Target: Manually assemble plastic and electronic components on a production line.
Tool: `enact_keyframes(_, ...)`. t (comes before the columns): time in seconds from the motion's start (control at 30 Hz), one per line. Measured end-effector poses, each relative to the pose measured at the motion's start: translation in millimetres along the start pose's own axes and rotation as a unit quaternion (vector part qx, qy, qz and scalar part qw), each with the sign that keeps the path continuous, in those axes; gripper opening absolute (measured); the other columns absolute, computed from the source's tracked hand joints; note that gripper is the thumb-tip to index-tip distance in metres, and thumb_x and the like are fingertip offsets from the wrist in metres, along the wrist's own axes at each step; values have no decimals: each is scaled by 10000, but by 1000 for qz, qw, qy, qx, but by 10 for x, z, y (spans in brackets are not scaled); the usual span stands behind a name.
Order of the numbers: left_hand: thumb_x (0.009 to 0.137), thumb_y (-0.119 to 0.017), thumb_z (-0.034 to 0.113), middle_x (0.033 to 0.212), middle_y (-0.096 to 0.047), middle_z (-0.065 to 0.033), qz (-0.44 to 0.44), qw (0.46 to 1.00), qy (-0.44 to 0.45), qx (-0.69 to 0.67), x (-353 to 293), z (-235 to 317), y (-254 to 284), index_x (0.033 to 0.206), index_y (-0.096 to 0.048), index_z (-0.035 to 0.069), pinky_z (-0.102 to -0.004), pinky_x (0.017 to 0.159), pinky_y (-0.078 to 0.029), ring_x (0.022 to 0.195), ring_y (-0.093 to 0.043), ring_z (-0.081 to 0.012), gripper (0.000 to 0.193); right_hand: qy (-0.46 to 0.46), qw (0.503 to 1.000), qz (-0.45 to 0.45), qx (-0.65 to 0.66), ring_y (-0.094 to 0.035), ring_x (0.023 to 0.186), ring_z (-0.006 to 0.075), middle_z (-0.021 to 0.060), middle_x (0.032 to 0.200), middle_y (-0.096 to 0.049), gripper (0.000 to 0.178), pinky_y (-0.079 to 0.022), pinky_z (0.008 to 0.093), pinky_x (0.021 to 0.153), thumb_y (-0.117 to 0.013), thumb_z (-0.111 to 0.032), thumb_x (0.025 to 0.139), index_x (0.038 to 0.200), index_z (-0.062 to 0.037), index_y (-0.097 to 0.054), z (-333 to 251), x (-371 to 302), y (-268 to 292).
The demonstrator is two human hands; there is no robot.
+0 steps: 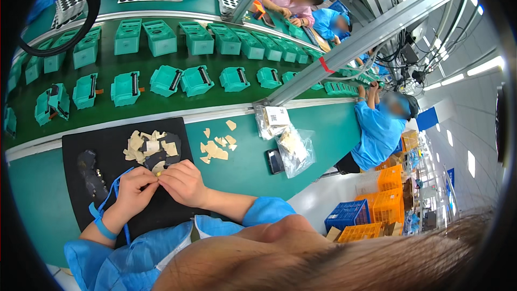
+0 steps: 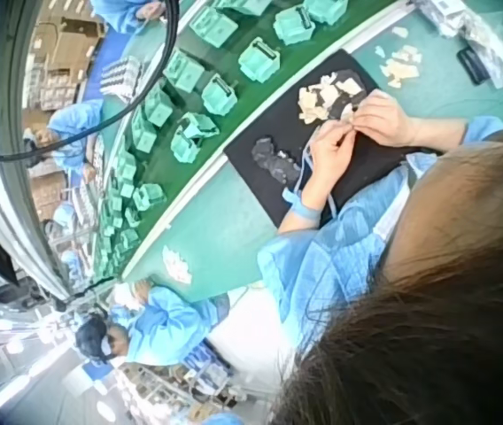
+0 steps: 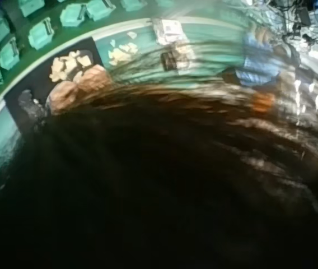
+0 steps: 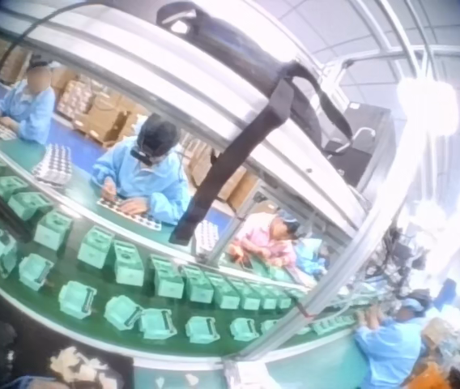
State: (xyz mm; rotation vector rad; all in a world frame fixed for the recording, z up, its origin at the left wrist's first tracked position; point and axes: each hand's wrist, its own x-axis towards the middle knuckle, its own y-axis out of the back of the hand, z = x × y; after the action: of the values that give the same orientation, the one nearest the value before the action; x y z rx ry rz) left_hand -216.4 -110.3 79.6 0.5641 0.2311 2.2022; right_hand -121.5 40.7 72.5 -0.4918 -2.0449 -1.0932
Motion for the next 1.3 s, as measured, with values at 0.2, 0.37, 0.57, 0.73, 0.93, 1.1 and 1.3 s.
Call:
enact_keyframes(0.2,695,-683,-8,701,-599,-100,14,999,-26,46,-27,-28,12,787,-666,7,-308,542,-449,616,-580,-239,95,-17,1000,-26,0,-617,746,233,79,851,-650,210,-462,333,655,-728,-28,655,840,-22,-628,-3,11,15)
enact_keyframes(0.37,706,-691,38,700,-602,-95,-1,998,-39,59,-25,-65,36,793,-670,33,-345,557,-466,638,-593,-266,90,6,999,-27,26,-606,750,237,80,849,-638,194,-452,334,657,-707,-40,676,851,-22,-624,33,-18,-43)
enact_keyframes(0.57,741,-683,38,779,-636,-88,-8,997,-58,57,-95,-139,0,838,-668,30,-318,576,-486,704,-623,-253,99,-3,999,-41,-15,-549,643,216,32,730,-563,188,-406,332,568,-719,-49,660,830,-72,-642,26,-50,-52)
enact_keyframes(0.73,770,-664,34,782,-616,-92,-42,998,-43,-7,-57,-128,-33,846,-652,11,-288,555,-472,671,-607,-219,80,-17,990,-135,-26,-542,629,213,21,728,-561,163,-398,325,549,-700,-56,677,825,-77,-633,221,-310,-50)
enact_keyframes(0.93,796,-638,67,733,-611,-84,-68,996,27,-42,-99,-123,7,842,-662,28,-279,556,-469,645,-599,-175,65,4,999,-44,-7,-553,639,220,32,748,-575,174,-415,332,543,-698,-56,674,834,-68,-631,35,-95,-39)
enact_keyframes(1.1,802,-626,55,761,-625,-73,-85,993,-11,-87,-102,-139,54,856,-655,11,-261,578,-487,669,-612,-145,75,40,998,-27,33,-574,626,232,67,743,-594,206,-453,322,532,-710,-42,639,837,-41,-652,184,-215,-120)
enact_keyframes(1.3,794,-633,62,754,-622,-72,-80,994,-26,-72,-109,-128,55,845,-648,11,-267,570,-487,658,-612,-157,73,12,998,-10,54,-578,608,220,75,713,-597,213,-458,302,507,-716,-12,602,805,-17,-654,59,-172,-110)
